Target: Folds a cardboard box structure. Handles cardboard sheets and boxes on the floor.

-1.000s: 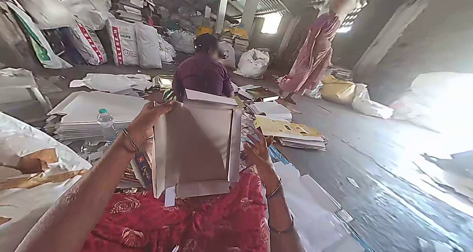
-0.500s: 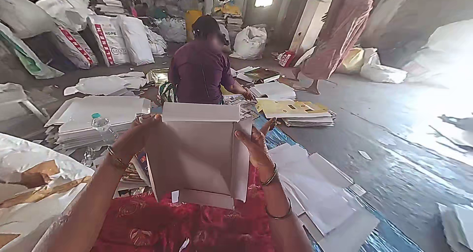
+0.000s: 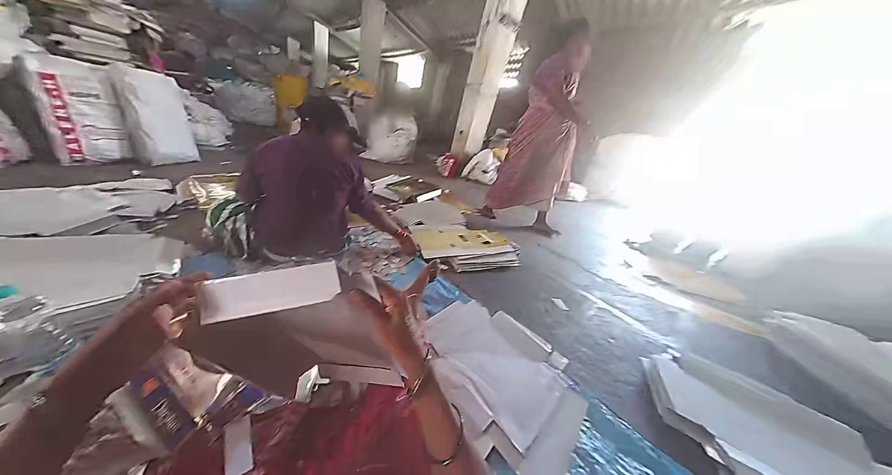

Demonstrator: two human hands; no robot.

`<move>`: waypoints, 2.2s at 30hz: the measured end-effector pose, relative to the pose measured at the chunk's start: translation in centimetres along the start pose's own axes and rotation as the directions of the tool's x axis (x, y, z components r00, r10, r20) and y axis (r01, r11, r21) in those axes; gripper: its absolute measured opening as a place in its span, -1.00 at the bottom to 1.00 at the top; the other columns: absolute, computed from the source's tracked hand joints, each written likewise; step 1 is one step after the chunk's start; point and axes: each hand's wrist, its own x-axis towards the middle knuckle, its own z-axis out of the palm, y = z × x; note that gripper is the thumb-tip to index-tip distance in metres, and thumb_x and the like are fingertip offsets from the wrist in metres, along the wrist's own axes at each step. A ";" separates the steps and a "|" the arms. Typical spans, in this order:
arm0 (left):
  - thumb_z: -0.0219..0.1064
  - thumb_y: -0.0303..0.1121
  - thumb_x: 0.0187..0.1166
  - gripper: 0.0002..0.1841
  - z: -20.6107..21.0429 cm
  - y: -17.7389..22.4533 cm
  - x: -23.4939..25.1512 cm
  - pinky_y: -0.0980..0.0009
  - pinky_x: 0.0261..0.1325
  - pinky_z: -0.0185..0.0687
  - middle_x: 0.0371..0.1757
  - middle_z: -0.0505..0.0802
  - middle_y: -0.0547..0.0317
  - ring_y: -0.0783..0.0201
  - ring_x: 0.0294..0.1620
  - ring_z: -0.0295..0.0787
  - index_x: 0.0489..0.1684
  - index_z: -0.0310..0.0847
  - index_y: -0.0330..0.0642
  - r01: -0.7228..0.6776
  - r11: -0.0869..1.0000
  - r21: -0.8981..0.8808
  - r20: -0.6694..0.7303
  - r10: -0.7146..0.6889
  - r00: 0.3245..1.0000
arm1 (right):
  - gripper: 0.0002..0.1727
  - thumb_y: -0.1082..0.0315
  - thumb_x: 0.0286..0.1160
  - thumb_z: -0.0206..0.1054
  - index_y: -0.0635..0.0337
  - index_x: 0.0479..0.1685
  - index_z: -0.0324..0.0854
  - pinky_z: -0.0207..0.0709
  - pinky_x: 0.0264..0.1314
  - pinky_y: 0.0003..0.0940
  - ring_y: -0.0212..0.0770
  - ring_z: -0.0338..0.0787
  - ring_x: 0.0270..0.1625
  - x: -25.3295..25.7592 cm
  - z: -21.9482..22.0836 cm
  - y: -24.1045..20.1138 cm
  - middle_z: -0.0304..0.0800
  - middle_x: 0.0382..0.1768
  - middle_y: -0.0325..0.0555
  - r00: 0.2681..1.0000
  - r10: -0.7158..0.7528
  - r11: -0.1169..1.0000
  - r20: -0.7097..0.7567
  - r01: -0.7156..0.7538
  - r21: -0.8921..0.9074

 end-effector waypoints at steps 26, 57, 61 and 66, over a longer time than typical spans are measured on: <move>0.29 -0.31 0.67 -0.67 8.7 11.1 -3.6 0.08 0.30 0.62 0.16 0.85 0.11 0.24 0.17 0.77 0.36 0.70 -0.04 -0.354 0.659 0.663 0.498 -0.036 0.866 | -0.69 0.51 0.54 0.29 0.25 0.18 0.82 0.71 0.26 -0.11 -0.05 0.90 0.11 -0.2 3.7 -7.9 0.91 0.08 0.07 0.902 -0.061 0.860 0.426 0.265 -0.437; 0.54 -0.34 0.37 -0.37 7.4 9.0 -3.9 0.42 0.43 0.60 0.36 0.76 0.16 0.46 0.30 0.70 0.51 0.51 -0.18 -0.330 0.815 0.476 0.371 0.154 0.916 | -0.54 0.32 0.49 0.49 0.20 0.37 0.62 0.75 0.01 -0.10 -0.15 0.88 -0.10 1.2 0.0 -7.6 0.88 -0.04 0.02 0.848 0.150 0.902 0.508 0.092 -0.421; 0.46 -0.39 0.40 -0.40 6.2 10.0 -4.1 0.55 0.14 0.74 0.23 0.80 0.32 0.56 0.10 0.77 0.52 0.45 -0.09 -0.140 0.909 0.393 0.294 0.020 0.956 | -0.67 0.26 0.50 0.48 0.21 0.17 0.72 0.70 0.11 -0.04 -0.19 0.86 -0.07 0.3 -2.4 -5.8 0.89 -0.11 -0.02 0.741 0.377 0.870 0.555 -0.078 -0.486; 0.52 -0.25 0.46 -0.32 4.8 7.1 -1.8 0.28 0.32 0.63 0.35 0.71 -0.03 0.23 0.26 0.70 0.60 0.38 -0.19 -0.192 0.787 0.586 0.169 0.113 0.979 | -0.78 0.33 0.55 0.44 0.16 0.09 0.72 0.74 0.01 -0.45 -0.49 0.83 -0.14 -0.7 -2.4 -3.8 0.88 -0.15 -0.22 0.752 0.388 0.905 0.533 -0.201 -0.375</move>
